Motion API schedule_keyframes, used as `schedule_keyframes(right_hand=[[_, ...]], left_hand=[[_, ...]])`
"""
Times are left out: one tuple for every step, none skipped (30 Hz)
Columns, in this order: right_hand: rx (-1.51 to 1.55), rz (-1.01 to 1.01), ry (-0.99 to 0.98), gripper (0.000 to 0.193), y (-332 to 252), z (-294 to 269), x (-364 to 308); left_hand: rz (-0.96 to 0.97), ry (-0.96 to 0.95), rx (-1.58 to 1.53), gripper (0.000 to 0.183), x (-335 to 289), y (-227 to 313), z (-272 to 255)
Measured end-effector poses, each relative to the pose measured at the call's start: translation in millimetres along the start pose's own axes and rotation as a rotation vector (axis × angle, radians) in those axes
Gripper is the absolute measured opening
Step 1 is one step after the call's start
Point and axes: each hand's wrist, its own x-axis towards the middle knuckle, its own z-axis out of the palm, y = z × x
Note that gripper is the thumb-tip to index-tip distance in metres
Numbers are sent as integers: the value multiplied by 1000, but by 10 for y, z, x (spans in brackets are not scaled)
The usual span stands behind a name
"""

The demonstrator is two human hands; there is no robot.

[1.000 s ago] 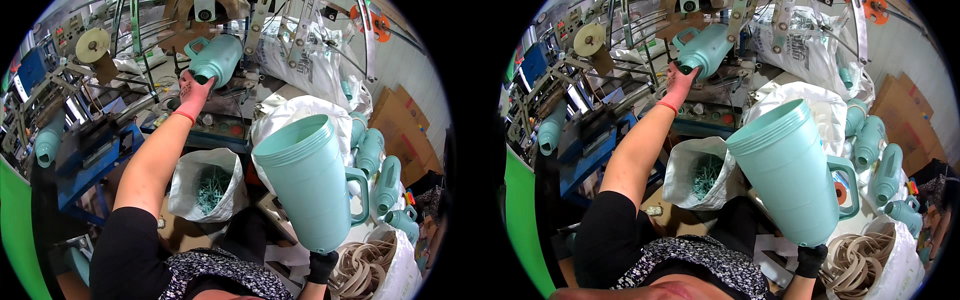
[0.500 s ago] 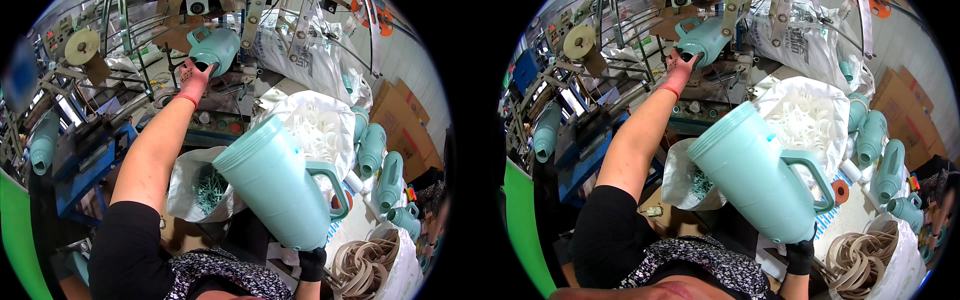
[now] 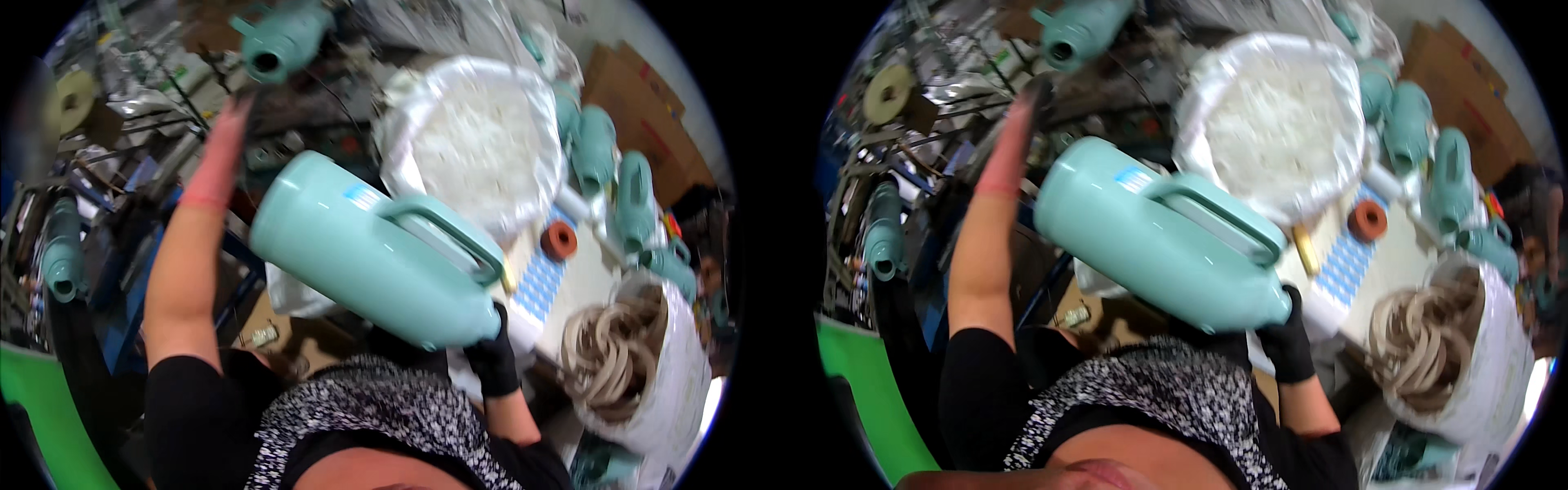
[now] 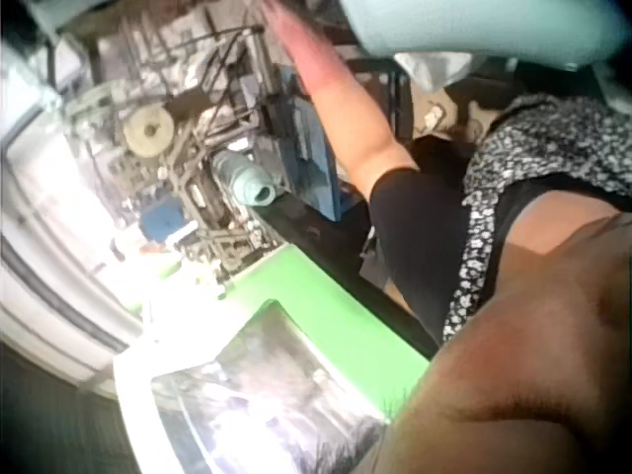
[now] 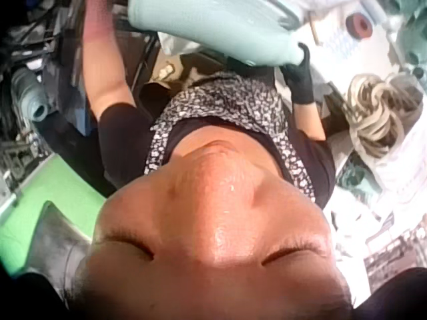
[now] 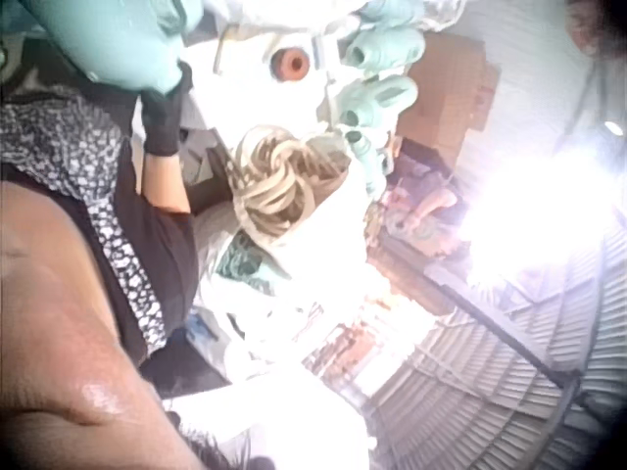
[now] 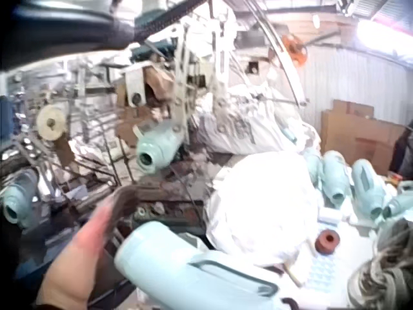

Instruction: The person assembles light blue plastic jugs by attaching white handles to the bodies. They pick up a jug body, insert a handle, and place the assembled unit on a nearby surface. This process is repeated continuously for multiple units.

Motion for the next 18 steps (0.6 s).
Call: schedule_keyframes(right_hand=[[-7, 38, 5, 86, -6, 89, -58], [-6, 75, -17, 84, 15, 188, -58], [-113, 44, -96, 83, 98, 159, -43], [-216, 8, -195, 82, 201, 138, 10], [-392, -53, -302, 78, 174, 266, 25], [-568, -102, -418, 75, 117, 372, 53], [-872, -174, -627, 69, 69, 308, 234], [-1014, -397, -795, 71, -60, 365, 464], [-822, -97, -437, 65, 93, 114, 635], [-1394, -517, -274, 52, 7, 98, 922], [-1637, -716, -165, 42, -96, 48, 1134], [-1734, -653, -213, 37, -195, 42, 1277], [-1674, -506, -166, 33, -144, -92, 1405], [-1843, -902, -282, 28, -115, -117, 1468], [-1877, -837, -277, 27, -99, -111, 1505], [-1915, -780, -272, 27, -63, -47, 1536], [-1922, -707, -229, 29, -64, 25, 1512], [-1968, -653, -221, 31, -37, 20, 1557]], left_hand=[[-94, -181, -2, 57, -415, 42, -220], [-177, -313, 30, 55, -866, 73, -510], [-258, -381, 43, 53, -1324, 100, -752], [-337, -370, 32, 51, -1751, 140, -988], [-406, -259, 18, 51, -2088, 221, -1122], [-468, -142, 1, 52, -2427, 316, -1258], [-538, -50, -128, 48, -2634, 416, -1307], [-600, 55, -249, 45, -2817, 517, -1368], [-515, 50, -77, 46, -2991, 427, -1550], [-444, 68, 112, 48, -3203, 352, -1766], [-499, 154, -17, 51, -3266, 442, -1727], [-551, 245, -136, 54, -3344, 513, -1742], [-584, 263, -199, 51, -3430, 449, -1832], [-409, 155, 86, 50, -3585, 328, -2001], [-235, 40, 374, 48, -3802, 193, -2246], [-59, -76, 655, 46, -4056, 49, -2490], [-85, -102, 742, 48, -4111, 53, -2533], [-252, 51, 399, 51, -4166, 33, -2536]])
